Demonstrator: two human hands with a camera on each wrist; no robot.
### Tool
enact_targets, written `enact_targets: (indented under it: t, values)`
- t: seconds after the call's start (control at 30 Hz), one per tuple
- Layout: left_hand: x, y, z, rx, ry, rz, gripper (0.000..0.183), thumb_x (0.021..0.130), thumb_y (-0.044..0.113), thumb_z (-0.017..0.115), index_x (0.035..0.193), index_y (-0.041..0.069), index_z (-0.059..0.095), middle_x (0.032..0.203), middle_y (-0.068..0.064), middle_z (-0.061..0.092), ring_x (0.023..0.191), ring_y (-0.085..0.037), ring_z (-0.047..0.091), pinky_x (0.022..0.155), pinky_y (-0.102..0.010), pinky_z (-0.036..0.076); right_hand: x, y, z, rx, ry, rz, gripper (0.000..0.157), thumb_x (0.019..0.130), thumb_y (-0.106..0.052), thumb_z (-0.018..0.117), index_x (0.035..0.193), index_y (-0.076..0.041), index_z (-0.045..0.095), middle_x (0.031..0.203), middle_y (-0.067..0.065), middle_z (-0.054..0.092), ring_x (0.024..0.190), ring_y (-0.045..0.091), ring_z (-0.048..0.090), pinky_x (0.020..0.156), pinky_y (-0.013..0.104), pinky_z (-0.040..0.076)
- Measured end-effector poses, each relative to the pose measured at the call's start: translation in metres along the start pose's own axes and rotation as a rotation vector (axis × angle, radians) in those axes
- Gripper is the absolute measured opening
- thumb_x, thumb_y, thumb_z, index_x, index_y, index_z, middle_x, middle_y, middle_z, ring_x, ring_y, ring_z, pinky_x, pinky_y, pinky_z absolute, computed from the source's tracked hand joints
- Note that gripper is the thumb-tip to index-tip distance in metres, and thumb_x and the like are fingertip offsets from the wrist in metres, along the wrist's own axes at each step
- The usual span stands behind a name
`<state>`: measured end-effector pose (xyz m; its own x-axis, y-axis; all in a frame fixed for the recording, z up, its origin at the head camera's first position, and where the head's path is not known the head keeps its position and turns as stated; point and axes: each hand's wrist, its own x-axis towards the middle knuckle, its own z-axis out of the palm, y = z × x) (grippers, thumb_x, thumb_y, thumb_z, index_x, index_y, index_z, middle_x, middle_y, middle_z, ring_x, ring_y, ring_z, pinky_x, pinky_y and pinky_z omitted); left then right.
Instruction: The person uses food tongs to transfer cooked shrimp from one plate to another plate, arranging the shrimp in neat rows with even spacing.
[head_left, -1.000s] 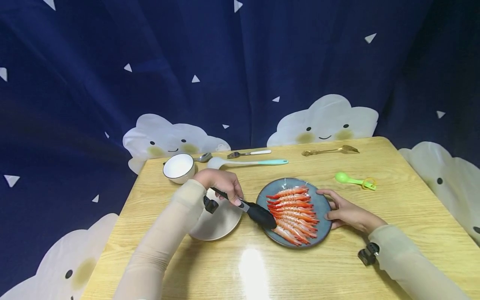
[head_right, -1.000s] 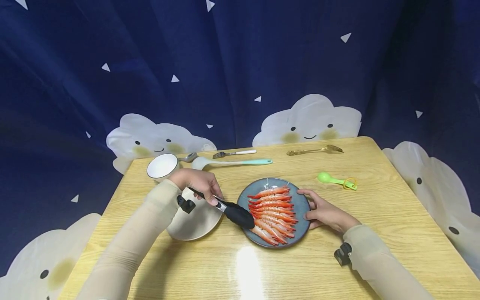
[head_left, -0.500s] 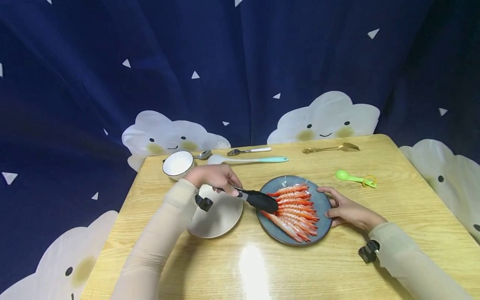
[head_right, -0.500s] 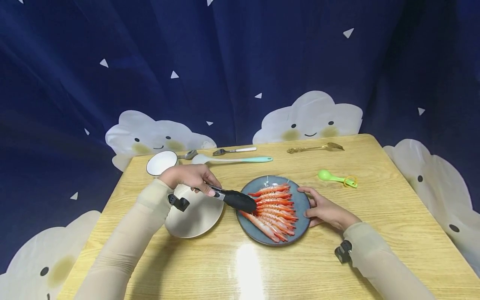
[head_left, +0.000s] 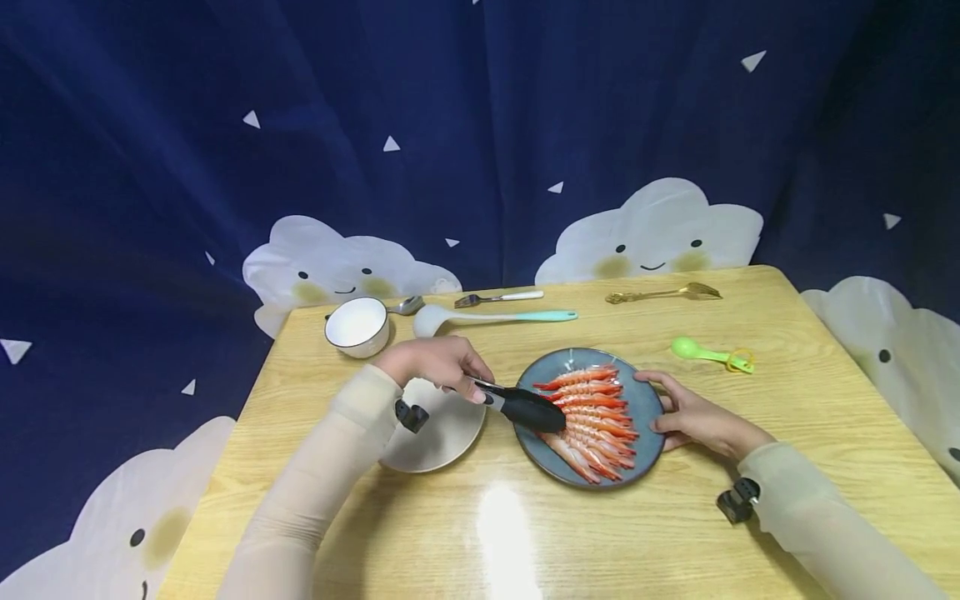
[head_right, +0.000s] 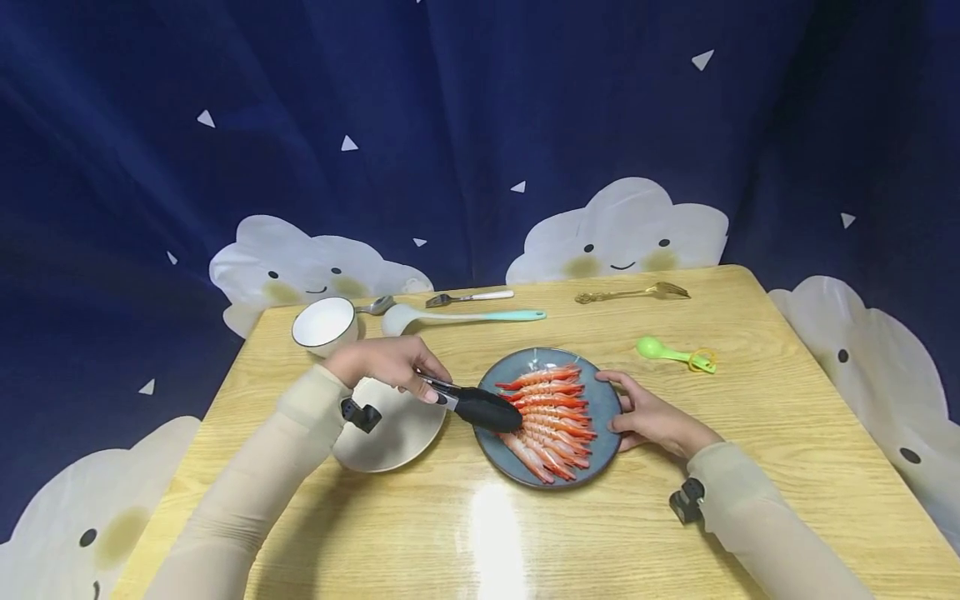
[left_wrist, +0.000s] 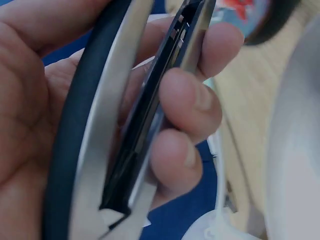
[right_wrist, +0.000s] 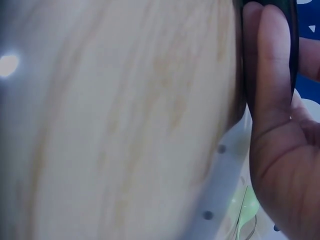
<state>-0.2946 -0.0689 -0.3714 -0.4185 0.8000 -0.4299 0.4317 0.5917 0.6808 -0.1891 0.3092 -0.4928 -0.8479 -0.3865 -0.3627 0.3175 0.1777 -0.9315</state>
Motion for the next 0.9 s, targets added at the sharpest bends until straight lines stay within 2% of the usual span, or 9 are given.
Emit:
enact_targets:
  t: [0.2, 0.3, 0.43, 0.53, 0.67, 0.77, 0.9]
  values:
    - [0.006, -0.005, 0.009, 0.038, -0.03, -0.016, 0.036, 0.074, 0.026, 0.068, 0.107, 0.013, 0.063, 0.073, 0.006, 0.062, 0.047, -0.014, 0.044, 0.045, -0.021, 0.036, 0.0, -0.001, 0.0, 0.009, -0.012, -0.009, 0.08, 0.077, 0.004, 0.054, 0.138, -0.023, 0.008, 0.121, 0.028, 0.031, 0.079, 0.032, 0.057, 0.058, 0.044, 0.048]
    - [0.009, -0.003, 0.009, 0.037, -0.002, 0.036, 0.034, 0.074, 0.026, 0.068, 0.105, 0.013, 0.064, 0.07, 0.005, 0.061, 0.047, -0.013, 0.044, 0.045, -0.023, 0.037, -0.001, -0.002, 0.001, 0.006, -0.012, -0.012, 0.08, 0.078, 0.004, 0.054, 0.138, -0.023, 0.008, 0.12, 0.028, 0.033, 0.079, 0.032, 0.057, 0.058, 0.044, 0.048]
    - [0.018, 0.001, 0.011, 0.071, 0.025, 0.107, 0.033, 0.074, 0.029, 0.068, 0.105, 0.016, 0.065, 0.076, 0.007, 0.062, 0.057, -0.007, 0.047, 0.053, -0.023, 0.039, -0.002, -0.002, 0.0, 0.003, -0.002, -0.012, 0.08, 0.078, 0.006, 0.053, 0.138, -0.023, 0.008, 0.12, 0.028, 0.032, 0.078, 0.031, 0.057, 0.057, 0.044, 0.048]
    - [0.025, 0.001, 0.015, 0.103, 0.017, 0.084, 0.036, 0.075, 0.034, 0.066, 0.107, 0.018, 0.064, 0.081, 0.009, 0.062, 0.06, -0.005, 0.046, 0.057, -0.022, 0.039, -0.002, -0.002, 0.0, 0.003, -0.006, -0.015, 0.08, 0.078, 0.005, 0.053, 0.138, -0.023, 0.008, 0.122, 0.028, 0.03, 0.079, 0.031, 0.057, 0.058, 0.044, 0.048]
    - [0.03, 0.002, 0.019, 0.129, 0.009, 0.031, 0.036, 0.075, 0.036, 0.065, 0.108, 0.021, 0.063, 0.077, 0.009, 0.06, 0.055, -0.007, 0.043, 0.053, -0.022, 0.037, -0.001, -0.001, 0.0, -0.002, -0.009, -0.015, 0.08, 0.078, 0.004, 0.053, 0.138, -0.024, 0.009, 0.122, 0.027, 0.031, 0.078, 0.031, 0.057, 0.058, 0.044, 0.048]
    - [0.03, 0.005, 0.018, 0.16, 0.026, 0.061, 0.033, 0.076, 0.036, 0.064, 0.106, 0.022, 0.064, 0.077, 0.011, 0.059, 0.059, -0.005, 0.044, 0.056, -0.021, 0.037, -0.001, 0.0, 0.0, -0.005, -0.004, -0.012, 0.08, 0.078, 0.005, 0.053, 0.138, -0.024, 0.009, 0.119, 0.027, 0.033, 0.077, 0.03, 0.057, 0.057, 0.043, 0.049]
    - [0.026, 0.007, 0.015, 0.09, 0.005, 0.11, 0.036, 0.076, 0.033, 0.065, 0.107, 0.017, 0.064, 0.068, 0.008, 0.058, 0.051, -0.007, 0.041, 0.05, -0.022, 0.036, -0.001, 0.0, -0.001, 0.0, 0.002, -0.009, 0.081, 0.078, 0.005, 0.054, 0.137, -0.025, 0.009, 0.119, 0.026, 0.033, 0.077, 0.03, 0.057, 0.056, 0.042, 0.049]
